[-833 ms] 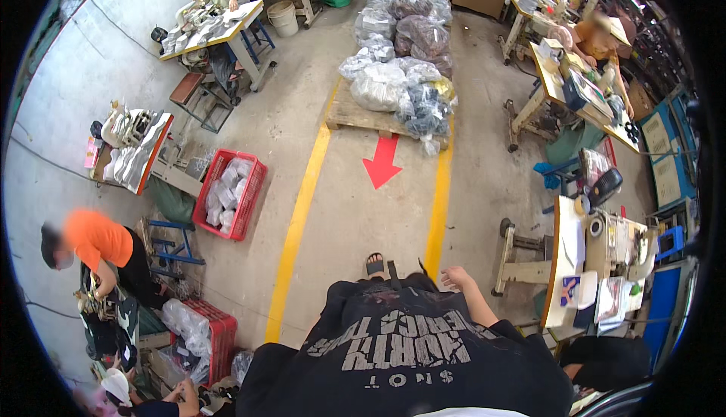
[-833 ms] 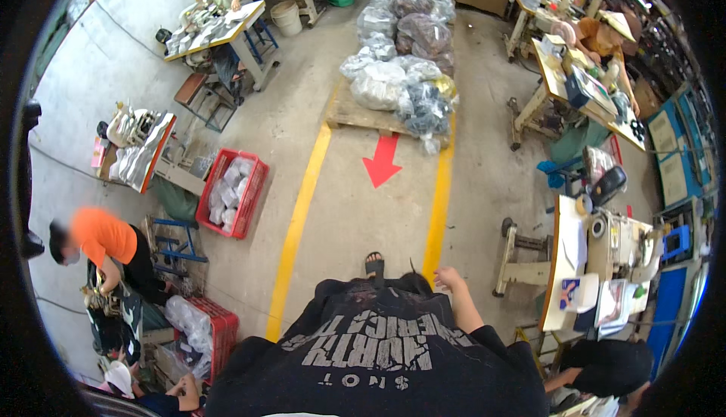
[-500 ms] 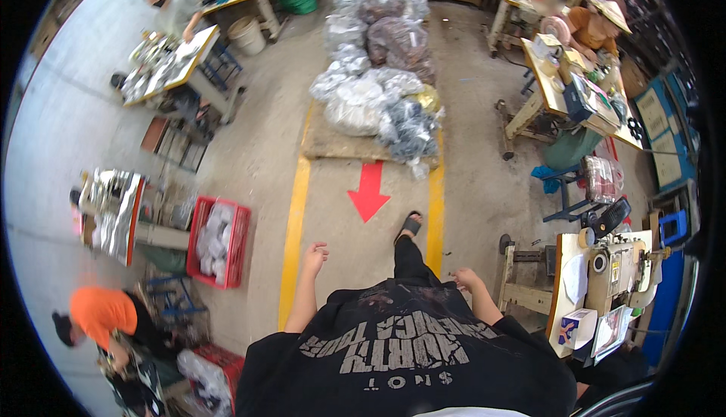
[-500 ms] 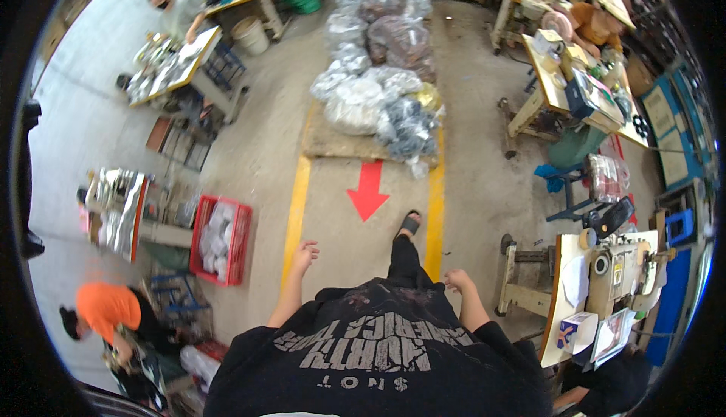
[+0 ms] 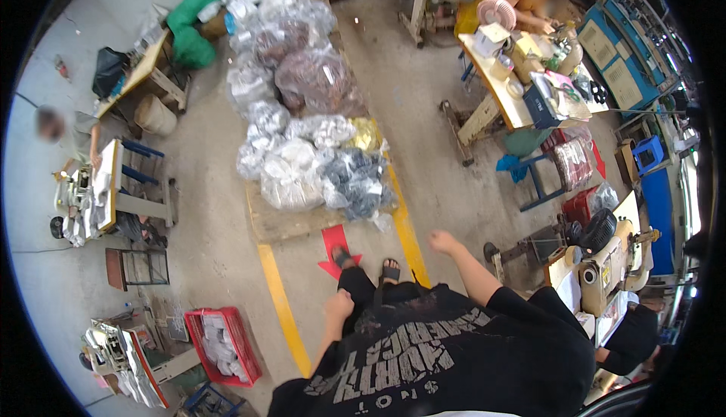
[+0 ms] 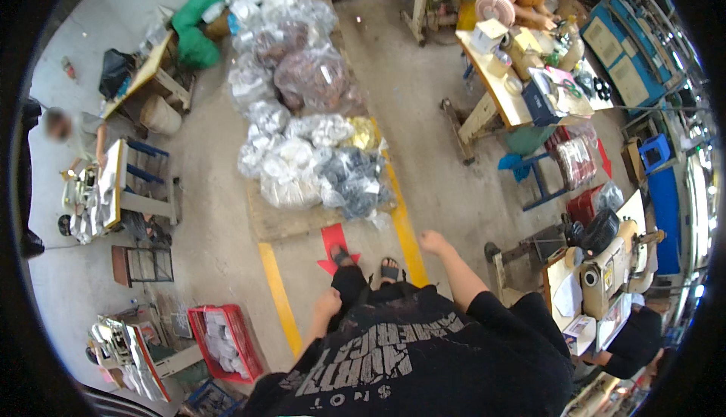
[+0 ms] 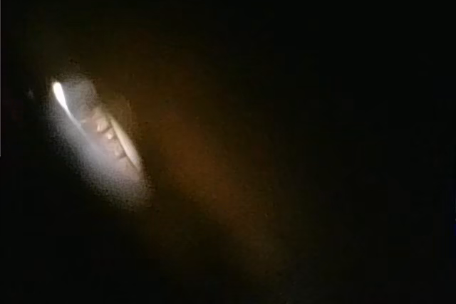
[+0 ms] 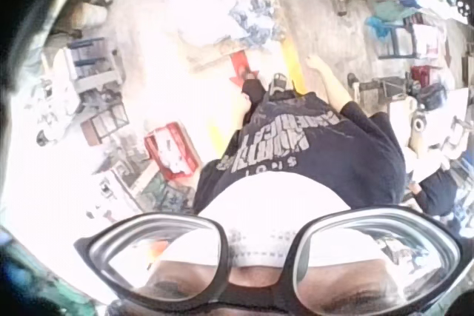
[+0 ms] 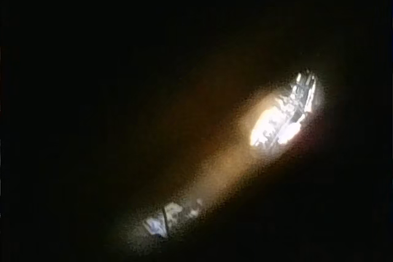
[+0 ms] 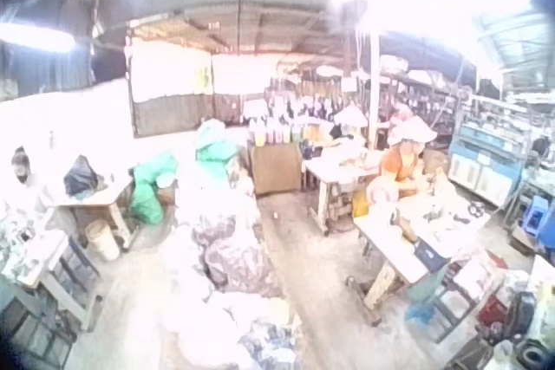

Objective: The person walks through a factory floor, picks up plastic bags containing small parts, and places them on a table. They then open a bag of beige rectangular pieces and begin sorting them by hand onto the table.

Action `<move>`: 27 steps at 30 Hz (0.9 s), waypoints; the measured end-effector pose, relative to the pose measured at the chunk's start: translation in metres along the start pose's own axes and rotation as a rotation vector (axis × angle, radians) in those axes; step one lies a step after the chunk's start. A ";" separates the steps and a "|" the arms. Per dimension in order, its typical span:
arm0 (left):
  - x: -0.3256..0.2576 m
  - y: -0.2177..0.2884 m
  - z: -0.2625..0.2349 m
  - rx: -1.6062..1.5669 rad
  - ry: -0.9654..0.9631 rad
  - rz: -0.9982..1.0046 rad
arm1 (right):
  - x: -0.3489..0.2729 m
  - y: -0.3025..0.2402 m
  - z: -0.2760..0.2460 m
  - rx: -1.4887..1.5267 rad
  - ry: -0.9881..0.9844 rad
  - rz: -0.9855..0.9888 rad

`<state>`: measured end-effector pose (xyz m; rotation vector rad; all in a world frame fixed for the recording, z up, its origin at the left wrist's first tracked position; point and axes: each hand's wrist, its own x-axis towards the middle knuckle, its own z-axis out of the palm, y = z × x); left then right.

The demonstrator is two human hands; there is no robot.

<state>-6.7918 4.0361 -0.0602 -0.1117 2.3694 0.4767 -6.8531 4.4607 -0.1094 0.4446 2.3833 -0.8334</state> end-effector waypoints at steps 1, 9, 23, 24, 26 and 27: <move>0.016 -0.007 -0.003 0.003 -0.032 0.028 | 0.018 -0.015 -0.006 -0.056 0.003 -0.023; 0.140 -0.055 -0.077 -0.399 -0.087 -0.101 | 0.123 -0.094 0.040 0.314 -0.134 0.267; 0.442 -0.051 0.000 -1.131 -0.247 -0.633 | 0.432 -0.121 0.162 -0.199 0.139 0.088; 0.471 -0.042 0.005 -1.151 -0.195 -0.606 | 0.444 -0.120 0.165 -0.221 0.185 0.051; 0.518 -0.024 0.016 -1.233 -0.147 -0.561 | 0.459 -0.112 0.167 -0.232 0.095 0.001; 0.539 -0.015 0.019 -1.289 -0.115 -0.499 | 0.464 -0.107 0.166 -0.248 0.034 -0.017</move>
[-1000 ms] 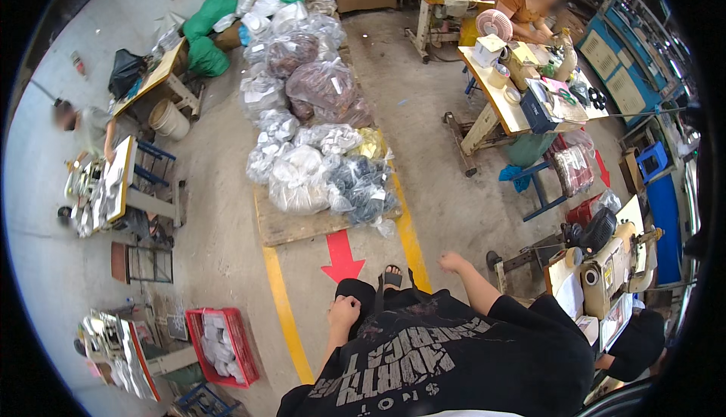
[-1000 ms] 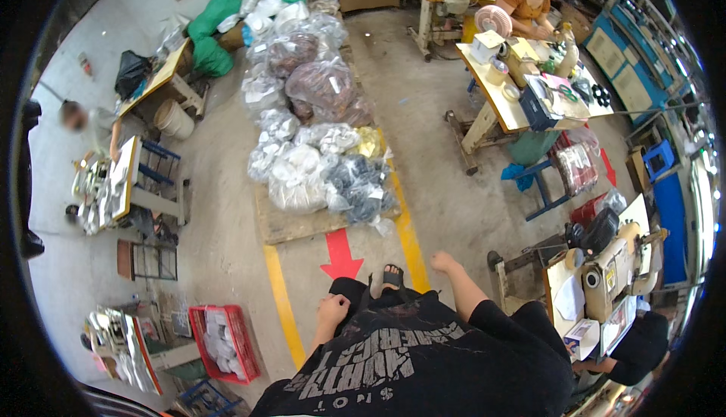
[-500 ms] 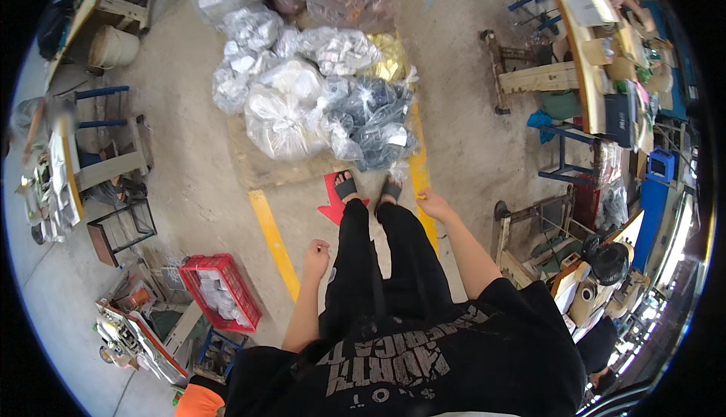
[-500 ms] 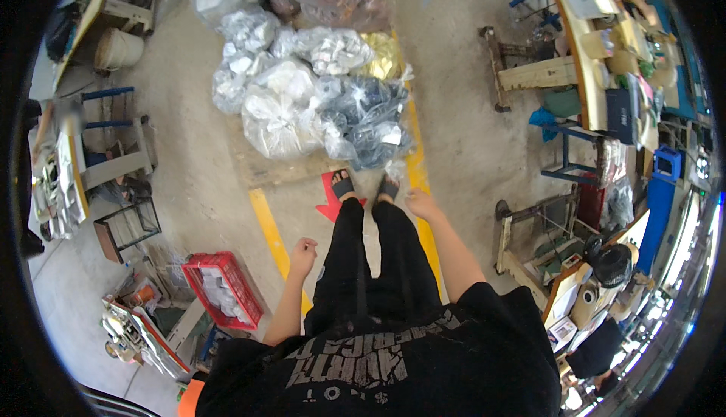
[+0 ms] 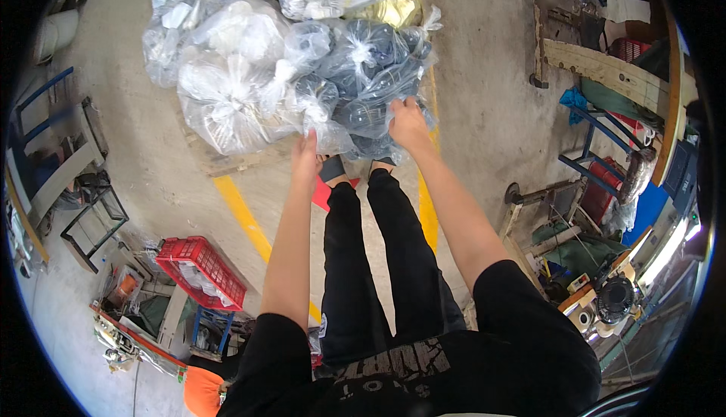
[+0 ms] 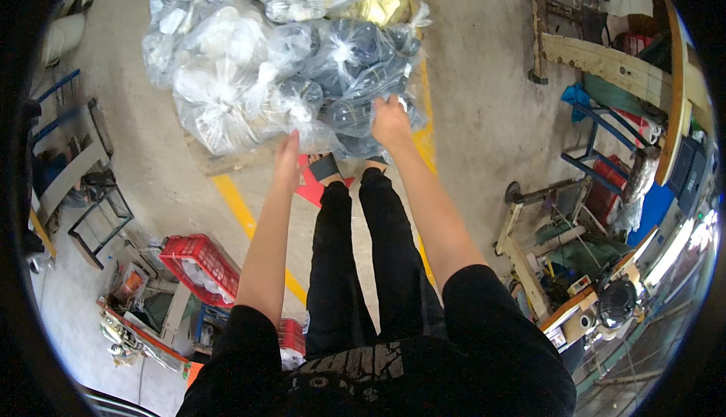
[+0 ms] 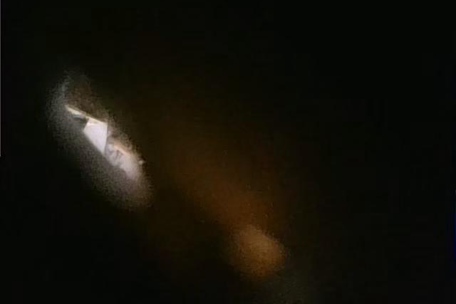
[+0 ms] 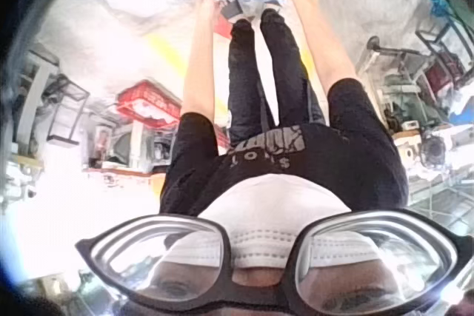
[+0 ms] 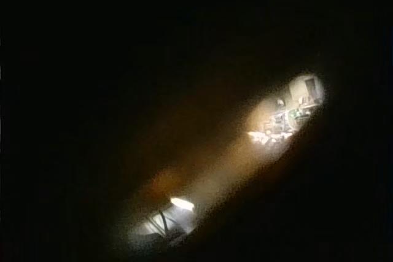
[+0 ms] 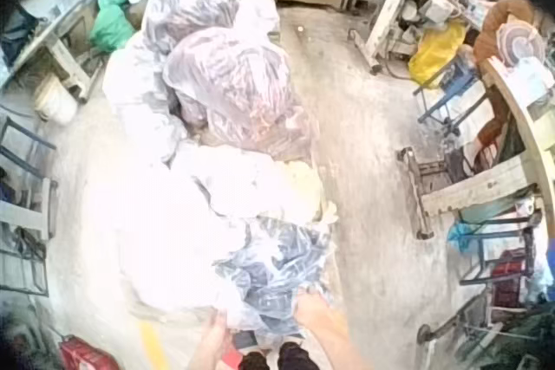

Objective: The person walks through a factory floor, picks up plastic bags containing small parts, and places them on a table. They then open a bag of beige rectangular pieces and begin sorting them by hand onto the table.

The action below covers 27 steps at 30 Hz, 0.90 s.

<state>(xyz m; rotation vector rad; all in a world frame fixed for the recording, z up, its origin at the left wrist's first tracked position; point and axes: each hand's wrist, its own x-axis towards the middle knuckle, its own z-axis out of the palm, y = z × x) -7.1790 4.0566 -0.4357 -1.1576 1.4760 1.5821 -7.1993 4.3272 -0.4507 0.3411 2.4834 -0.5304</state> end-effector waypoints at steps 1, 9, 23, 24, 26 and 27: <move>0.018 0.007 0.017 -0.014 0.002 0.007 | 0.002 0.006 -0.002 0.107 0.057 -0.024; -0.001 0.020 0.040 -0.579 -0.243 -0.297 | -0.052 0.016 -0.054 0.591 0.200 0.011; -0.164 -0.072 0.026 -0.731 -0.414 -0.663 | -0.215 -0.071 -0.027 0.303 -0.295 -0.418; -0.159 -0.084 0.024 -0.697 -0.297 -0.704 | -0.214 -0.066 -0.025 0.217 -0.391 -0.449; -0.148 -0.107 0.017 -0.725 -0.254 -0.628 | -0.208 -0.054 -0.016 0.357 -0.518 -0.428; -0.139 -0.118 0.017 -0.726 -0.218 -0.572 | -0.200 -0.047 -0.008 0.429 -0.561 -0.421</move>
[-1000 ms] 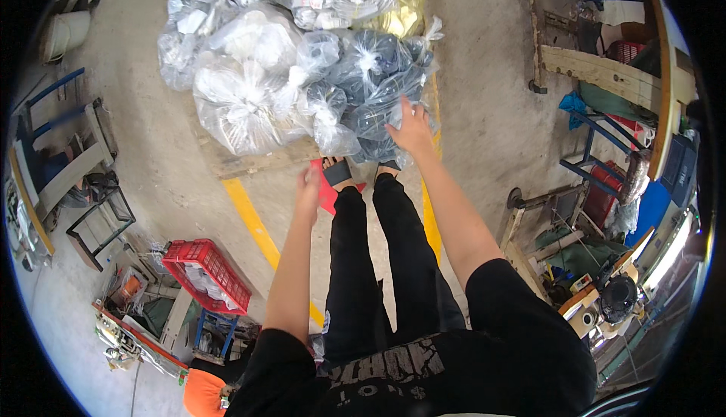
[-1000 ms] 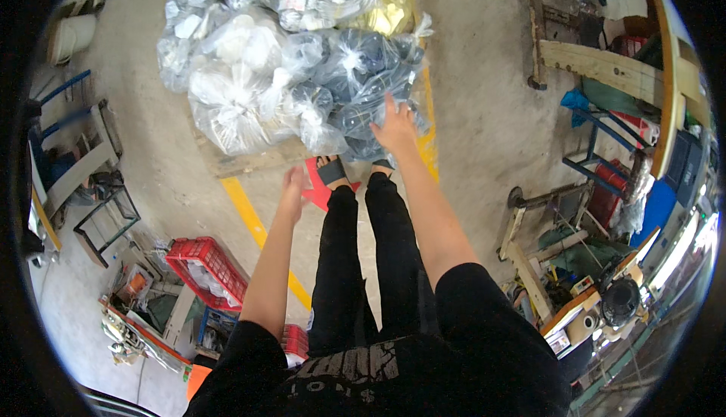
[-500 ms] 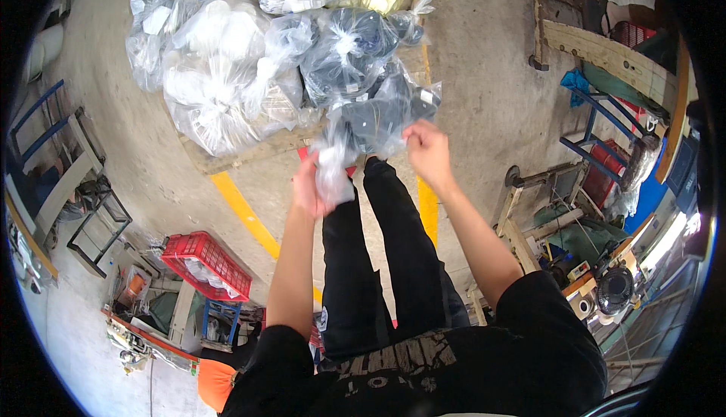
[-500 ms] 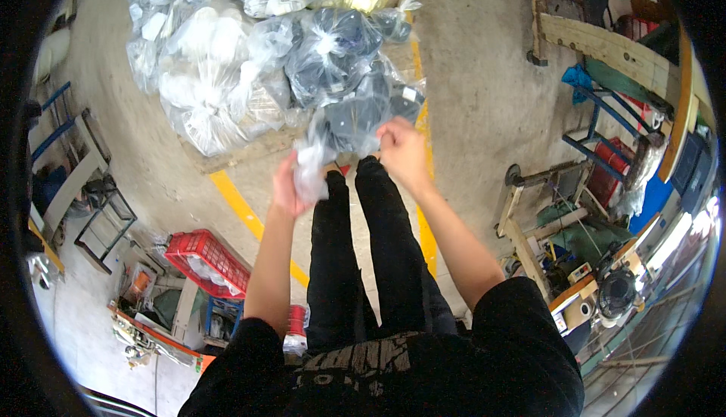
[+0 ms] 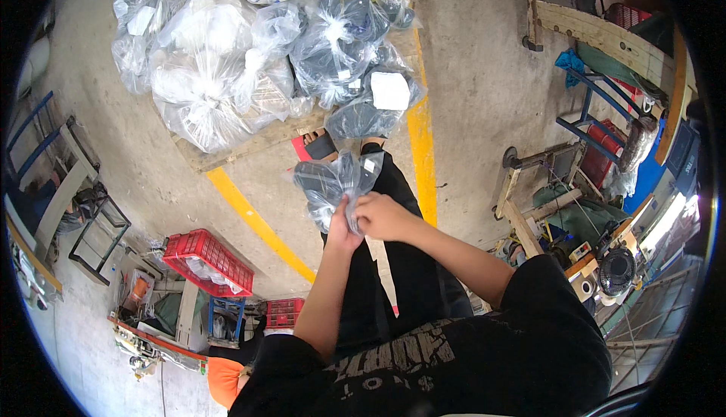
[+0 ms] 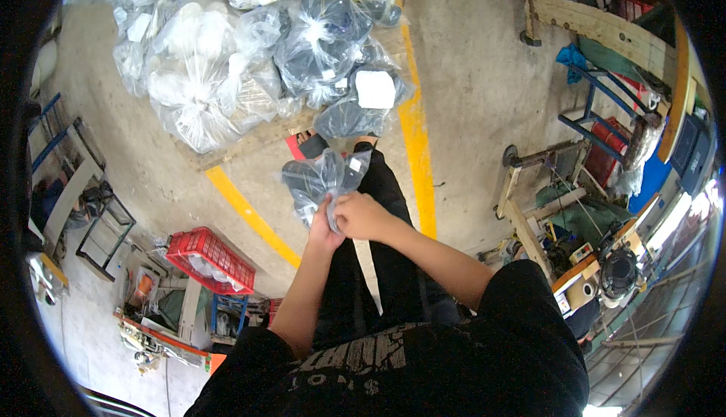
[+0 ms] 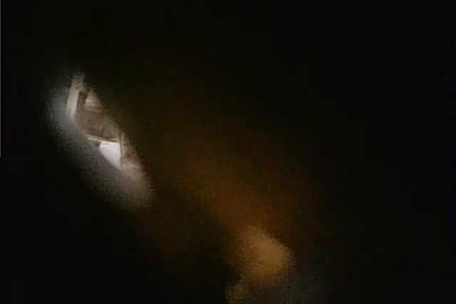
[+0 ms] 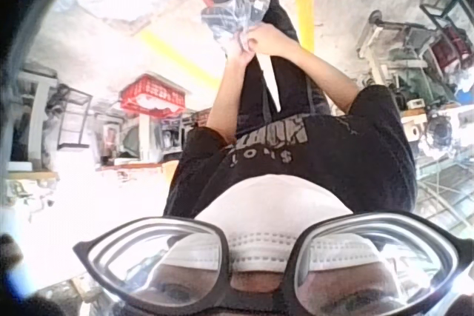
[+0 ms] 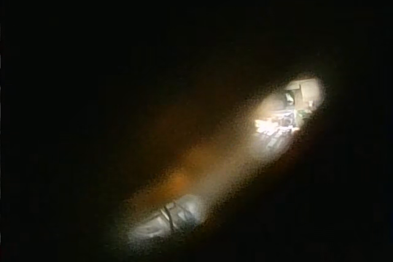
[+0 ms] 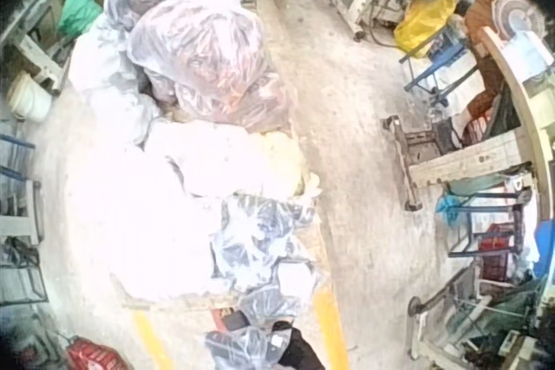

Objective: The person walks through a factory floor, picks up plastic bags containing small parts, and places them on a table. They then open a bag of beige rectangular pieces and begin sorting them by hand onto the table.

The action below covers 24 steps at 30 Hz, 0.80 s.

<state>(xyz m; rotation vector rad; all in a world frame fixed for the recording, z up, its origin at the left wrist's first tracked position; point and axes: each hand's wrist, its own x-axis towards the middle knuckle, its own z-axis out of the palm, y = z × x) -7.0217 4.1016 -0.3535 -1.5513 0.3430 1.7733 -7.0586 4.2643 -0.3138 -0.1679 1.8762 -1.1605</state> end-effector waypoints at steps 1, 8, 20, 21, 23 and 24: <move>0.008 -0.001 -0.006 0.003 0.046 0.039 | 0.006 0.013 0.000 0.225 0.092 -0.001; 0.011 0.013 -0.016 -0.335 0.005 -0.053 | 0.090 0.149 -0.026 0.066 0.807 0.933; -0.013 0.015 -0.003 -0.529 -0.351 -0.026 | 0.050 0.075 -0.011 0.346 0.461 0.477; -0.015 0.014 -0.005 -0.407 -0.335 0.015 | 0.044 0.063 -0.003 0.363 0.412 0.469; -0.018 0.012 -0.013 -0.229 -0.355 0.073 | 0.031 0.042 0.016 0.707 0.326 0.415; -0.015 0.013 -0.017 -0.230 -0.674 0.065 | 0.032 0.030 0.027 0.912 0.237 0.581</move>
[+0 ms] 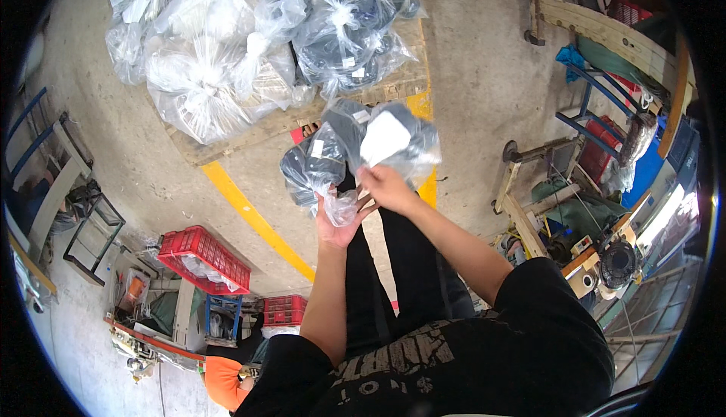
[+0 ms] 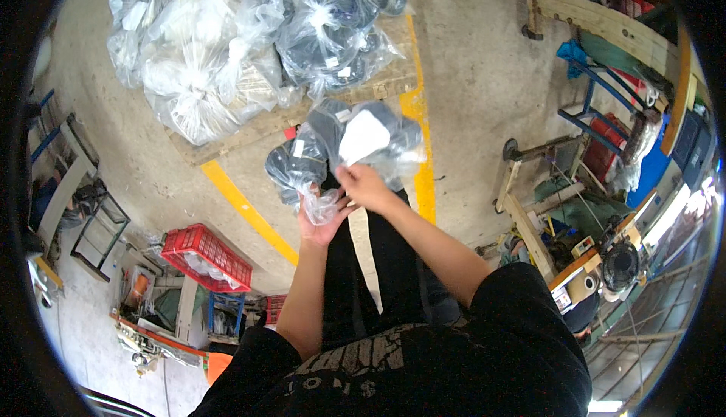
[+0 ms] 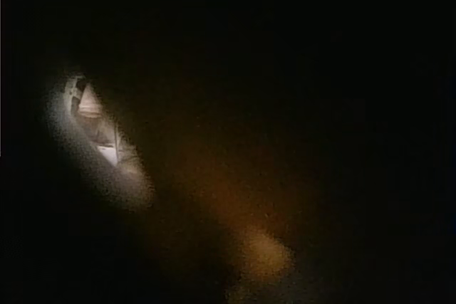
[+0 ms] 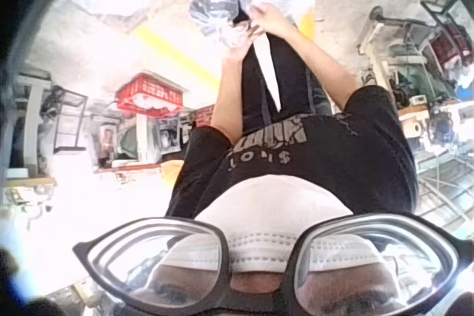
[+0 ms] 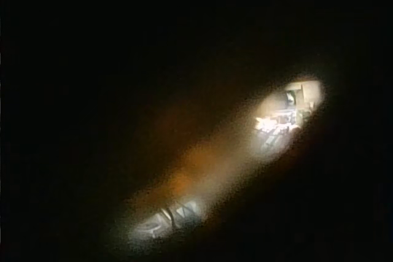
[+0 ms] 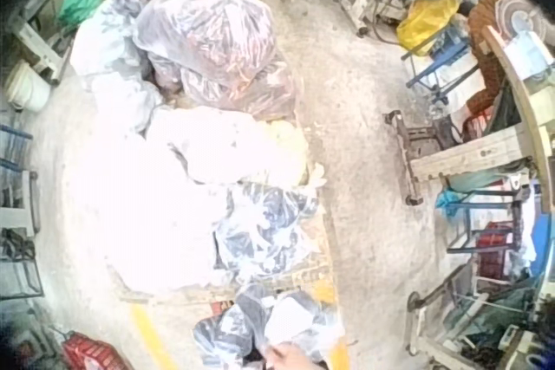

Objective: The person walks through a factory floor, picks up plastic bags containing small parts, and places them on a table. They then open a bag of beige rectangular pieces and begin sorting them by hand onto the table.

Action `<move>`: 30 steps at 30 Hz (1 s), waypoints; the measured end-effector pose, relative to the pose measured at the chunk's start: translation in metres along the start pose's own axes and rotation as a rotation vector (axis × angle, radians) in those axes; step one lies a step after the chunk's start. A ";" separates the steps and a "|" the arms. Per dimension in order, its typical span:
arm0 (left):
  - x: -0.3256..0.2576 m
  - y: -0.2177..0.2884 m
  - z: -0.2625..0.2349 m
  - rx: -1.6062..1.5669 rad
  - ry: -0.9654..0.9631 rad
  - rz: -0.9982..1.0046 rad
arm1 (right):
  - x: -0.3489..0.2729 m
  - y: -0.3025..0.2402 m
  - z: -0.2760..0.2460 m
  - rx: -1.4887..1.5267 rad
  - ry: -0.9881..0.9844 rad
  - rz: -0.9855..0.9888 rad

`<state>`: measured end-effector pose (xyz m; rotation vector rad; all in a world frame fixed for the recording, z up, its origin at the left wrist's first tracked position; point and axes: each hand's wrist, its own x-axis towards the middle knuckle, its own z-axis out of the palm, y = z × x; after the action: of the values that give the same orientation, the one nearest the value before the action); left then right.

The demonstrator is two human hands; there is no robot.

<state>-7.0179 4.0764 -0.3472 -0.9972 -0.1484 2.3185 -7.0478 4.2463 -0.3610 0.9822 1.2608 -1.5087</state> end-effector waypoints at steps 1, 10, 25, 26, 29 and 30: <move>-0.001 0.000 -0.005 -0.071 0.103 -0.005 | -0.007 0.002 0.011 0.052 -0.079 0.015; 0.004 0.005 -0.026 -0.002 0.438 0.049 | -0.026 -0.012 0.049 -1.155 0.066 -0.346; 0.015 0.024 -0.009 -0.125 0.657 0.236 | 0.183 -0.254 0.029 -1.134 0.623 -0.725; 0.012 0.026 -0.010 -0.136 0.711 0.221 | 0.187 -0.246 0.028 -1.110 0.591 -0.723; 0.006 0.033 -0.016 -0.133 0.653 0.216 | 0.169 -0.220 0.011 -0.939 0.408 -0.553; 0.005 0.037 -0.019 -0.169 0.596 0.211 | 0.151 -0.211 -0.002 -0.777 0.333 -0.520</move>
<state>-7.0256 4.0471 -0.3754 -1.8160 0.0050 2.1036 -7.2920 4.2396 -0.4496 0.3975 2.2382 -1.0471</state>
